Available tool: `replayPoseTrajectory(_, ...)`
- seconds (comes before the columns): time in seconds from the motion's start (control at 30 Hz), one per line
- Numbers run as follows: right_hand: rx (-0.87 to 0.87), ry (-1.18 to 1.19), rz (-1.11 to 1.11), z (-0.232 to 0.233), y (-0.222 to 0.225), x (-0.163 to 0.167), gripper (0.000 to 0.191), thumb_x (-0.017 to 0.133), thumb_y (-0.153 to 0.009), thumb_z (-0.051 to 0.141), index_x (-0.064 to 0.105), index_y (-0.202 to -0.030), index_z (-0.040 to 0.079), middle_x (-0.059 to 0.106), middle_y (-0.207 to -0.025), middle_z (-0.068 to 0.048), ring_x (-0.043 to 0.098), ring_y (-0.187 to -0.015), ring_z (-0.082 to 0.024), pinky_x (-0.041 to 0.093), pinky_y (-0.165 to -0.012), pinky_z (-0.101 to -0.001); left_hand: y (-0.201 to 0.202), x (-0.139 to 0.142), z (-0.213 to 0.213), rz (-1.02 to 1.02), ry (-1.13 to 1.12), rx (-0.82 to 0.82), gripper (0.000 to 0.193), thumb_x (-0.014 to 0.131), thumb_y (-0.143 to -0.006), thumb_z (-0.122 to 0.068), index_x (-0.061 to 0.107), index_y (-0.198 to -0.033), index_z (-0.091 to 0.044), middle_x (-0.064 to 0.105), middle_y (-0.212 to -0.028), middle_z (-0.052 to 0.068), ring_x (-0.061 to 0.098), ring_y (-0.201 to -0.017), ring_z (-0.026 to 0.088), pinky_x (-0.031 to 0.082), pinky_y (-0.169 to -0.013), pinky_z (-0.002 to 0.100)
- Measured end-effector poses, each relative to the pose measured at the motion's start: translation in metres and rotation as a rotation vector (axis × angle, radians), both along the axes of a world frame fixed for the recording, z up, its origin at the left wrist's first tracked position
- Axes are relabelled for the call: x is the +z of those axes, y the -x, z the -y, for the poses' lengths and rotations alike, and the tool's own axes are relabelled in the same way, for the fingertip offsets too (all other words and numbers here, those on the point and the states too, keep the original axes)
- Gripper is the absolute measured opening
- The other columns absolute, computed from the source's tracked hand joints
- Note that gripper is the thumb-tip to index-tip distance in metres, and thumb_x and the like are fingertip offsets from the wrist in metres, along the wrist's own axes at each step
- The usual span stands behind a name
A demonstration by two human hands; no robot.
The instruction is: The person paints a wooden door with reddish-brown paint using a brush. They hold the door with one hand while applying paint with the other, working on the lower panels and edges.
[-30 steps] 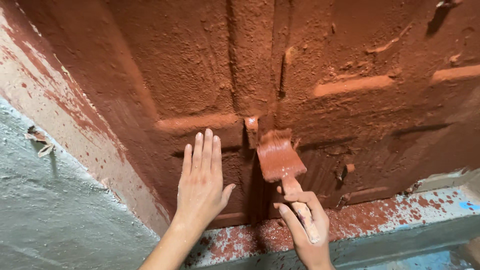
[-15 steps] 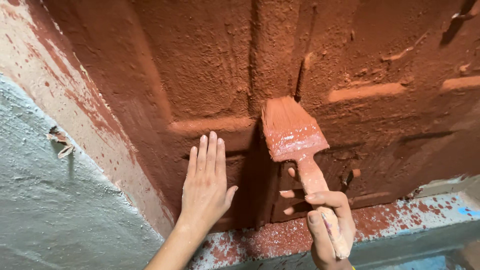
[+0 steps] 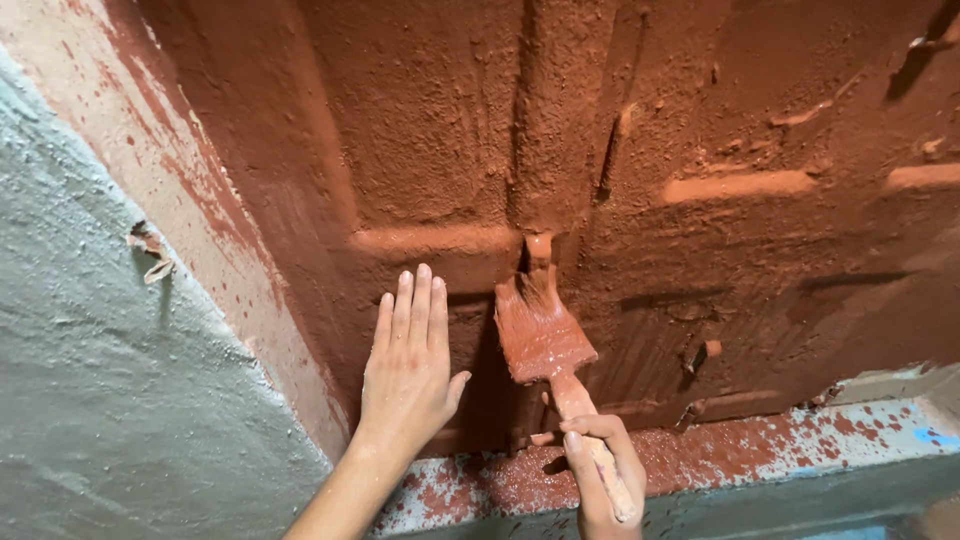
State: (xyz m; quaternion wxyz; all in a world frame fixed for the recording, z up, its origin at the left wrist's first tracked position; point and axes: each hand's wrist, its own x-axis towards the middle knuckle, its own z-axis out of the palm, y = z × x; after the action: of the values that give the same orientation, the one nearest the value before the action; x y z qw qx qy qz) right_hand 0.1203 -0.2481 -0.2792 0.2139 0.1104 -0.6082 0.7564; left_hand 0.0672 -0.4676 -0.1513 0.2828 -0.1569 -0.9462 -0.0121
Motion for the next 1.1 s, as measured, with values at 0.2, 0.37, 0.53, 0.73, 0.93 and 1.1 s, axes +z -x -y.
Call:
replayPoseTrajectory(0.2, -0.014, 0.021, 0.243, -0.002, -0.006, 0.013, 0.014, 0.06, -0.095, 0.01, 0.066, -0.103, -0.001, 0.077, -0.105, -0.015, 0.076, -0.085, -0.022, 0.059, -0.068, -0.0308, -0.014, 0.001, -0.008, 0.01, 0.038, 0.025, 0.114, 0.083, -0.07, -0.04, 0.022, -0.15, 0.014, 0.019, -0.164, 0.033, 0.018, -0.15, 0.045, 0.016, -0.121, 0.053)
replayPoseTrajectory(0.37, 0.04, -0.01, 0.13, -0.008, -0.007, 0.033, 0.015, 0.059, -0.098, 0.009, 0.063, -0.11, 0.0, 0.078, -0.1, -0.021, 0.077, -0.09, -0.021, 0.058, -0.072, -0.0312, -0.022, 0.007, -0.013, 0.009, 0.029, 0.03, 0.116, 0.085, -0.068, -0.039, 0.022, -0.152, 0.013, 0.019, -0.162, 0.032, 0.019, -0.15, 0.044, 0.017, -0.121, 0.053)
replayPoseTrajectory(0.53, 0.045, -0.071, -0.202, -0.017, -0.016, 0.061, 0.013, 0.056, -0.105, 0.003, 0.059, -0.117, -0.002, 0.08, -0.107, -0.025, 0.074, -0.099, -0.024, 0.056, -0.086, -0.0321, -0.033, 0.014, -0.017, 0.019, 0.031, 0.053, 0.12, 0.086, -0.067, -0.039, 0.022, -0.155, 0.011, 0.019, -0.165, 0.032, 0.018, -0.149, 0.044, 0.016, -0.121, 0.053)
replayPoseTrajectory(0.73, 0.089, -0.05, -0.352, -0.022, -0.013, 0.082, 0.015, 0.052, -0.103, 0.004, 0.055, -0.116, -0.002, 0.066, -0.133, -0.025, 0.076, -0.104, -0.026, 0.064, -0.077, -0.0344, -0.044, 0.022, -0.022, 0.037, 0.002, 0.079, 0.12, 0.087, -0.067, -0.038, 0.022, -0.155, 0.01, 0.019, -0.165, 0.031, 0.018, -0.15, 0.042, 0.017, -0.121, 0.051)
replayPoseTrajectory(0.93, 0.128, 0.05, -0.031, -0.028, -0.009, 0.06, 0.016, 0.053, -0.099, 0.011, 0.056, -0.112, 0.001, 0.069, -0.131, -0.016, 0.076, -0.1, -0.024, 0.063, -0.066, -0.0328, -0.057, 0.019, -0.04, 0.015, -0.018, 0.048, 0.119, 0.087, -0.067, -0.037, 0.023, -0.154, 0.011, 0.02, -0.165, 0.032, 0.018, -0.15, 0.043, 0.017, -0.121, 0.052)
replayPoseTrajectory(1.1, 0.14, 0.012, 0.037, -0.041, -0.015, 0.041, 0.016, 0.055, -0.1, 0.014, 0.059, -0.112, 0.004, 0.071, -0.128, -0.014, 0.074, -0.098, -0.021, 0.063, -0.067, -0.0322, -0.073, 0.015, -0.056, 0.071, 0.017, 0.069, 0.119, 0.087, -0.068, -0.037, 0.022, -0.155, 0.011, 0.019, -0.165, 0.032, 0.017, -0.15, 0.043, 0.017, -0.122, 0.052)
